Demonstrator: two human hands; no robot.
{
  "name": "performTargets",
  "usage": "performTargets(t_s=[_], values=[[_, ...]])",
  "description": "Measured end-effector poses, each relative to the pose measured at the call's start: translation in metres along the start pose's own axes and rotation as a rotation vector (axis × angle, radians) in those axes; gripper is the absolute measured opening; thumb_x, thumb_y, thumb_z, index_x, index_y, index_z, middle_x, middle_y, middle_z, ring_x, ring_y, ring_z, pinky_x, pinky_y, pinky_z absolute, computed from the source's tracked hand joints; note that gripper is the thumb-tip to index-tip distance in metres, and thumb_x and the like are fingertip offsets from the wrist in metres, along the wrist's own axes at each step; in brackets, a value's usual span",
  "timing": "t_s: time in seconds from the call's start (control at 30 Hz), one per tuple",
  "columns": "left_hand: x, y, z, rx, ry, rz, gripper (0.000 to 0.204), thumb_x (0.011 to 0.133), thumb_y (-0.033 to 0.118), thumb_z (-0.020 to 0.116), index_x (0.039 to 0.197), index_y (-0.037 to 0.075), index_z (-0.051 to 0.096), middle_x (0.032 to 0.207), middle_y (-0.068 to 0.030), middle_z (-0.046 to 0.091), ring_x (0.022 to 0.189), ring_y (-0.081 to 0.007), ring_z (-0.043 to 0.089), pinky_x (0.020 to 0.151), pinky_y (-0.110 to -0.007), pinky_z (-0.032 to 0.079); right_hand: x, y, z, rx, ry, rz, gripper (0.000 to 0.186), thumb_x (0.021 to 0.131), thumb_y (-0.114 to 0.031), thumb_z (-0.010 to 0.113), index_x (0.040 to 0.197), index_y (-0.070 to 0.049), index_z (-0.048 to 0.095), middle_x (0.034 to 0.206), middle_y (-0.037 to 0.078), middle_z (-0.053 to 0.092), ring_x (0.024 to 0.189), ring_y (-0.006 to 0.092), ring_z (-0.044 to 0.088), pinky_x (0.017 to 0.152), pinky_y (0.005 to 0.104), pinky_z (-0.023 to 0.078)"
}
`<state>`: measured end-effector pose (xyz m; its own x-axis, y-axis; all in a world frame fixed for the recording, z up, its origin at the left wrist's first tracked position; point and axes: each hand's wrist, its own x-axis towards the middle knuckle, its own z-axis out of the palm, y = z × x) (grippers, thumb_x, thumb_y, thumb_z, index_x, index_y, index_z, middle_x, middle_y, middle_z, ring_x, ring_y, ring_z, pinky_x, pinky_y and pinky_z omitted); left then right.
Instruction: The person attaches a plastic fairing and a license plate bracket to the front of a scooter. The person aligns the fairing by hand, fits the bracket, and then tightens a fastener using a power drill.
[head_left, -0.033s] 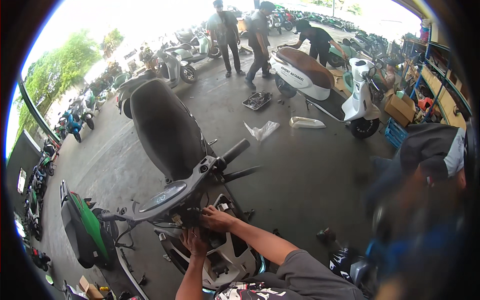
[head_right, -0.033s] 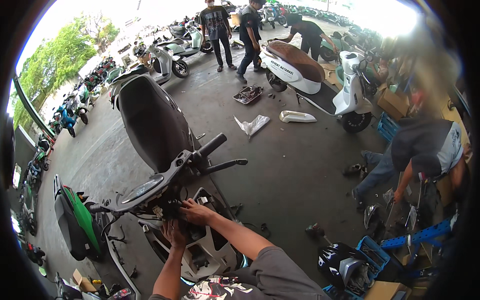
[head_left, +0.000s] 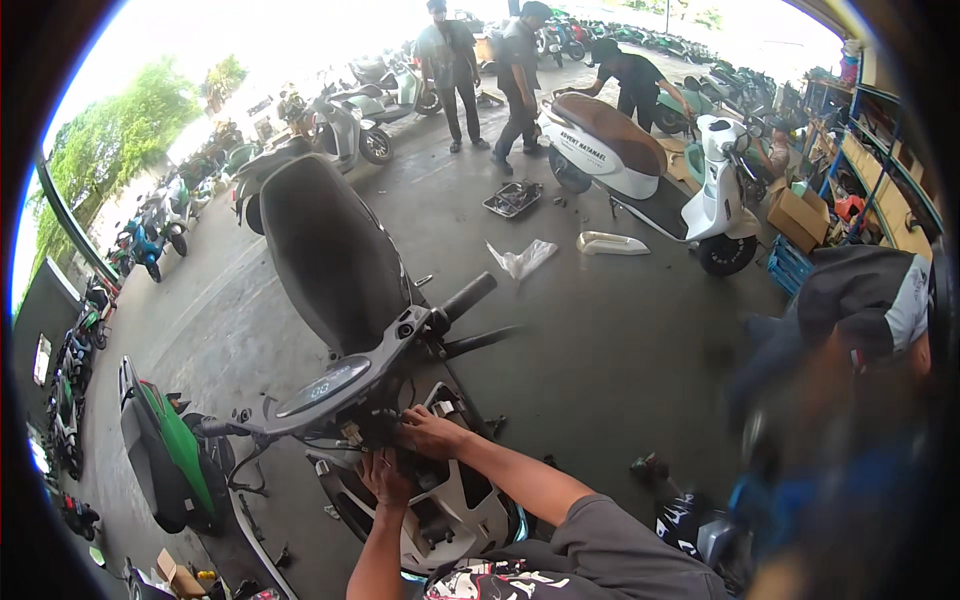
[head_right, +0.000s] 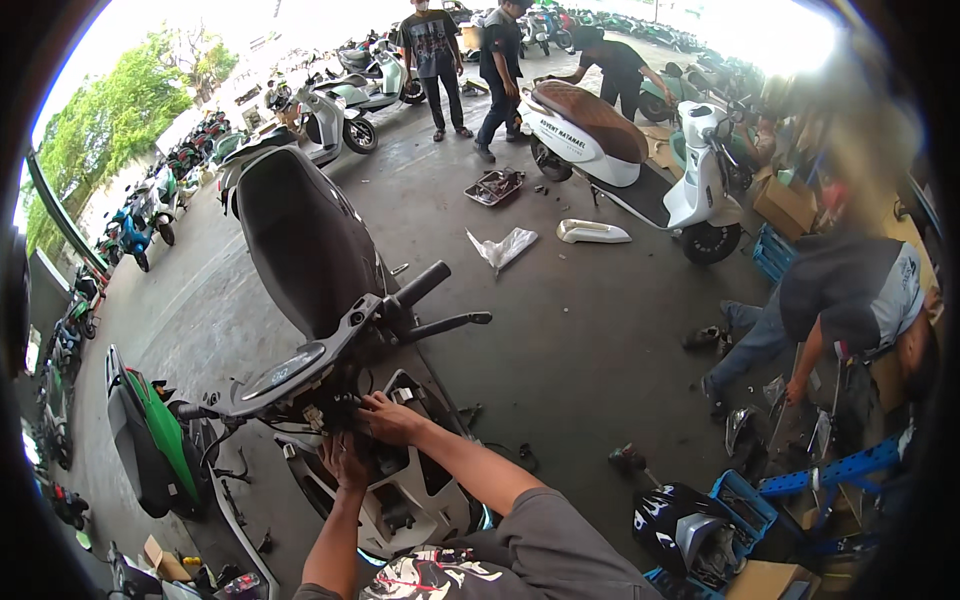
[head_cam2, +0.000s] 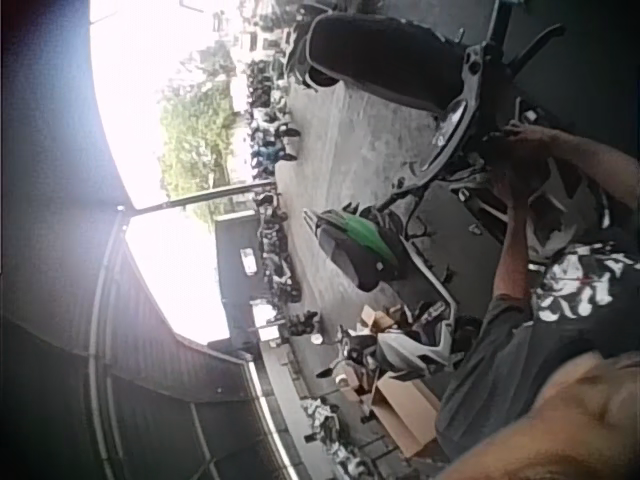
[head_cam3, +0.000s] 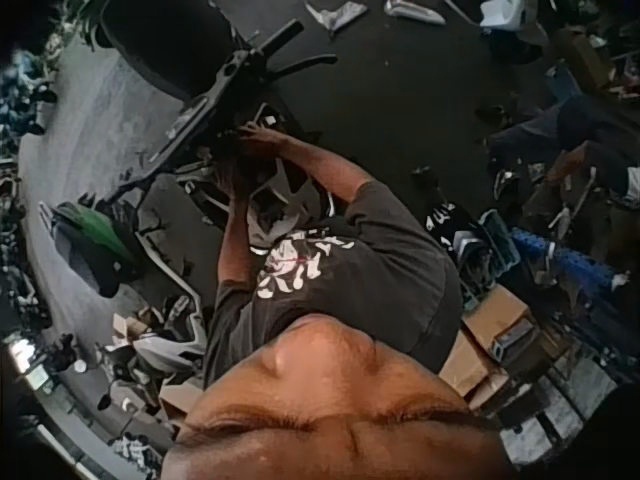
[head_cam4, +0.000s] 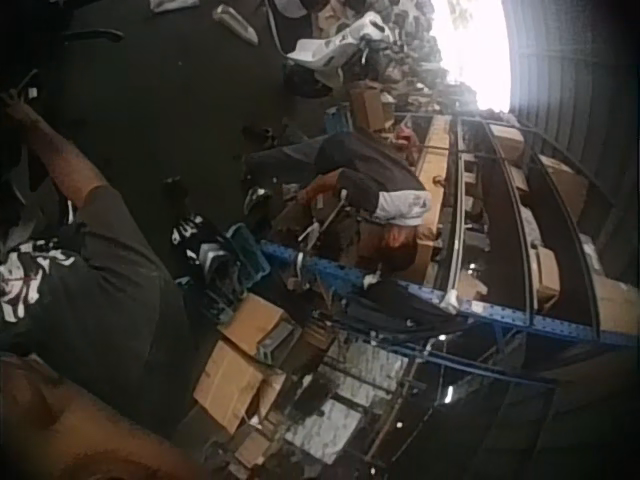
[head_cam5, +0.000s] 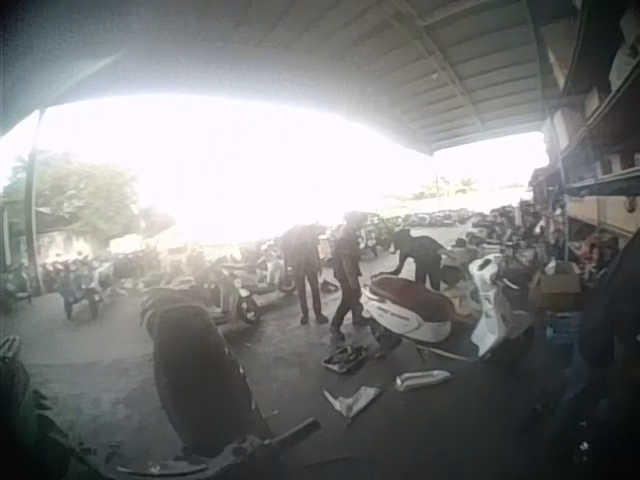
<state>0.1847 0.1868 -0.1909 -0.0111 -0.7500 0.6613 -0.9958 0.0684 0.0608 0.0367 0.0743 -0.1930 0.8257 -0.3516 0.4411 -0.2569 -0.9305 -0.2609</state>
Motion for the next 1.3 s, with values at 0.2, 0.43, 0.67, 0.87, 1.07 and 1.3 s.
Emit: performTargets(t_s=[0.2,0.43,0.67,0.87,1.07,1.3], values=[[0.001,-0.018,-0.001,-0.116,-0.110,0.001,0.031,0.077,0.024,0.069,0.105,0.008,0.066,0.111,-0.0104,0.065,0.108,-0.0349,0.057,0.092,-0.049,0.041,0.003,-0.021,-0.018,0.072,0.087,0.104,0.037,0.086,-0.006,0.051,0.121,-0.009,0.064,0.131,0.008,0.054,0.124,0.0286,0.045,0.111,0.0402,0.031],[0.011,-0.018,-0.007,-0.257,-0.033,0.080,0.020,0.078,0.015,0.067,0.098,0.010,0.066,0.095,-0.0076,0.066,0.093,-0.0319,0.060,0.084,-0.048,0.042,-0.008,-0.036,-0.005,-0.057,0.108,0.208,0.032,0.087,-0.009,0.052,0.117,-0.006,0.064,0.122,0.010,0.058,0.124,0.0269,0.048,0.119,0.0421,0.025],[0.010,-0.017,-0.001,-0.212,0.141,0.069,0.024,0.072,0.013,0.068,0.096,0.016,0.067,0.093,-0.0035,0.067,0.088,-0.0286,0.060,0.077,-0.045,0.043,0.009,-0.039,-0.029,-0.285,-0.246,0.167,0.029,0.085,-0.009,0.053,0.113,-0.010,0.064,0.113,0.004,0.063,0.118,0.0184,0.053,0.117,0.0375,0.028],[0.012,-0.003,-0.010,-0.273,0.156,0.041,0.017,0.076,0.011,0.067,0.092,0.017,0.069,0.090,-0.0009,0.066,0.083,-0.0241,0.060,0.071,-0.041,0.042,-0.006,-0.037,-0.039,0.113,-0.005,0.248,0.034,0.079,0.000,0.057,0.114,0.000,0.061,0.113,0.012,0.062,0.110,0.0265,0.058,0.109,0.0399,0.039],[0.015,-0.017,-0.012,-0.304,0.130,0.056,0.010,0.077,0.014,0.066,0.087,0.014,0.068,0.082,-0.0018,0.061,0.079,-0.0239,0.058,0.068,-0.040,0.040,0.026,-0.120,-0.009,0.435,0.717,0.991,0.036,0.078,-0.017,0.072,0.104,0.003,0.059,0.101,0.019,0.063,0.100,0.0360,0.061,0.085,0.0405,0.049],[0.013,-0.018,-0.022,-0.400,-0.165,0.032,0.017,0.080,0.015,0.067,0.096,0.009,0.069,0.096,-0.0060,0.065,0.096,-0.0285,0.059,0.085,-0.043,0.044,0.029,-0.092,-0.002,1.256,0.581,1.609,0.023,0.089,-0.023,0.071,0.084,-0.001,0.065,0.072,0.007,0.063,0.057,0.0186,0.062,0.049,0.0329,0.048]])
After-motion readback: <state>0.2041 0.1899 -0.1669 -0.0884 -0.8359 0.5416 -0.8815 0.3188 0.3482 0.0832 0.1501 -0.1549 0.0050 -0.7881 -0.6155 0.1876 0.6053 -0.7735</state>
